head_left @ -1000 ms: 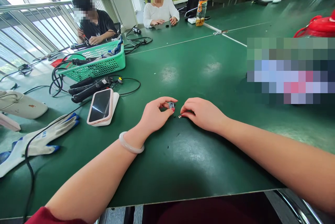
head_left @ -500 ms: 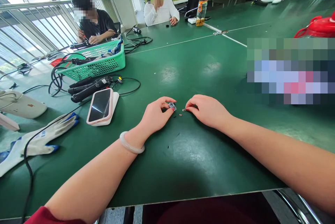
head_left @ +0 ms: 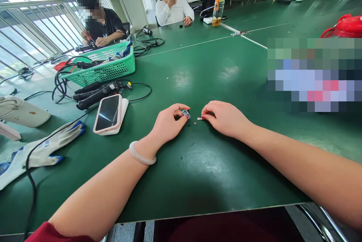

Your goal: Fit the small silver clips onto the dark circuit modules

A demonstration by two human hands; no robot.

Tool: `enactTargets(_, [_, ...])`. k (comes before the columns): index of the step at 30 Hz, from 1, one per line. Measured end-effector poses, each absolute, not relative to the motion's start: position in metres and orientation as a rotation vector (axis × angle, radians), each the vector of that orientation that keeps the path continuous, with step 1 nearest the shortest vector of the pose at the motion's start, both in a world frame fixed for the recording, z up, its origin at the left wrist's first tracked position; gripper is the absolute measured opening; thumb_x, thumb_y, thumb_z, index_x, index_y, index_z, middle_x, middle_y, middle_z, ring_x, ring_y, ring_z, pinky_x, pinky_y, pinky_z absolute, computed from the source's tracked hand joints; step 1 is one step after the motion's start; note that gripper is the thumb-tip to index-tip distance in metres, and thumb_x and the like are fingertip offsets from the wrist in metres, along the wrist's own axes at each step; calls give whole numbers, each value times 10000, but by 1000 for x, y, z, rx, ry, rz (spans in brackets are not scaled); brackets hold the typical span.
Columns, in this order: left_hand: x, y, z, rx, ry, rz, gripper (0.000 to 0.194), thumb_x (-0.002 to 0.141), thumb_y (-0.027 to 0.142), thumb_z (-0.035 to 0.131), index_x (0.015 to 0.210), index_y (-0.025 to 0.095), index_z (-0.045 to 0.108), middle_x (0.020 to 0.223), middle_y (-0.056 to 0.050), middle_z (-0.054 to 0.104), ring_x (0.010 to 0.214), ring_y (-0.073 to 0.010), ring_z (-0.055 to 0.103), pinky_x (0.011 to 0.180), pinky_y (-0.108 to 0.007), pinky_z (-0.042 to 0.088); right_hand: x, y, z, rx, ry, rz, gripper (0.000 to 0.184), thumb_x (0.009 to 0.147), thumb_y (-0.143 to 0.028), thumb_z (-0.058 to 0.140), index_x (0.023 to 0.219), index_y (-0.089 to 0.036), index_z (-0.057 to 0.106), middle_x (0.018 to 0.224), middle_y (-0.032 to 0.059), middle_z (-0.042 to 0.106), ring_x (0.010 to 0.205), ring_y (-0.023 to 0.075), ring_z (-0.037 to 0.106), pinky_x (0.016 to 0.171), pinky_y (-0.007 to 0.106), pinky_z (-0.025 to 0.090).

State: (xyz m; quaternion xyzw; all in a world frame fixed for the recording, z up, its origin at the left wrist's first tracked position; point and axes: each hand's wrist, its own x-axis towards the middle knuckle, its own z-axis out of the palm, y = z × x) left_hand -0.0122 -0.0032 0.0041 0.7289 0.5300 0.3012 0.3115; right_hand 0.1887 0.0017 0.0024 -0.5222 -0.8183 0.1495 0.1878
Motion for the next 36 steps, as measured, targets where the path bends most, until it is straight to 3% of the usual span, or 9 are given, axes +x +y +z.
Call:
enactTargets(23, [-12,-4,6,1885,1403,754,229,761,274,630,985,229,637,845,2,717,825,-152,659,813,-289,473,189,3,2,-1472,-2326,376,193,867,-186,481,771,-190,649,863,42,645,786,171,575,688,295,411])
enactTargets(29, [-12,-5,7,1900,1418,744,231,759,286,630,983,232,641,822,11,709,811,-149,657,796,-282,471,191,3,1,-1476,-2357,436,150,852,-249,532,758,-204,640,856,21,635,745,154,567,669,284,404])
enactTargets(36, [-11,-5,6,1879,1410,764,223,754,263,633,975,232,637,848,10,719,838,-150,663,808,-282,474,189,3,2,-1400,-2268,447,159,848,-189,515,742,-196,633,831,26,632,767,157,565,695,283,413])
